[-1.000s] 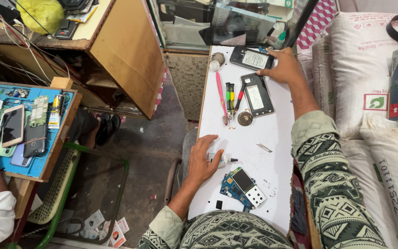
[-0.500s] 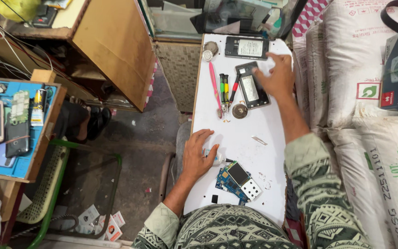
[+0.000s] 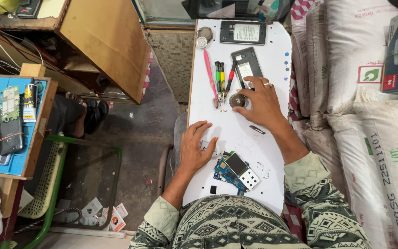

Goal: The person repairs a smartphone with a cracked screen at a workbench. They pry at the broken display with a small tool, peel the shattered glass off the frame, apply liquid from a small bottle onto the phone, brush the surface, and separate the mid-frame and internal components from the housing.

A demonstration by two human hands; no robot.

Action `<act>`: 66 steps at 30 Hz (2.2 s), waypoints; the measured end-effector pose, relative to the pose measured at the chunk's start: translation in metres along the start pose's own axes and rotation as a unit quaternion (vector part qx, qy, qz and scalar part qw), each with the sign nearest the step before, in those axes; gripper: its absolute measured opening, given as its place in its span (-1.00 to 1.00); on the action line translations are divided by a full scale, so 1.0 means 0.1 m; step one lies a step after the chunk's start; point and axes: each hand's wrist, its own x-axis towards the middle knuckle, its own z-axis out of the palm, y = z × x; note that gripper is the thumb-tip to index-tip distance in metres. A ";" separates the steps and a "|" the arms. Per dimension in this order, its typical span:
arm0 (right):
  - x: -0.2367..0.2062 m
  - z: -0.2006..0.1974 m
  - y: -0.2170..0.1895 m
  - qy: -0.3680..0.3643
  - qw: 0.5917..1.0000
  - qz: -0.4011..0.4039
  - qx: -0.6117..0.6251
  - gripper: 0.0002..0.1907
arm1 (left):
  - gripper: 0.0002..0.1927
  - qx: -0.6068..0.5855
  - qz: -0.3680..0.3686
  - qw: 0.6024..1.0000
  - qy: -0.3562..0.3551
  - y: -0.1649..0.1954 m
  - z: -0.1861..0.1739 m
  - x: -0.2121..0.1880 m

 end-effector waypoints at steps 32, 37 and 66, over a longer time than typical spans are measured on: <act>0.75 -0.38 0.46 0.021 0.978 0.205 -0.025 -0.29 | -0.57 -0.002 -0.008 1.000 -0.003 0.01 0.00 0.01; 0.23 -0.14 0.09 0.010 0.989 0.127 -0.071 -0.05 | -0.55 -0.005 -0.025 1.000 0.000 0.01 0.01 0.01; -0.79 -0.06 0.58 0.132 0.844 0.241 0.460 -0.47 | -0.08 0.137 -0.066 0.987 -0.054 -0.01 0.38 1.14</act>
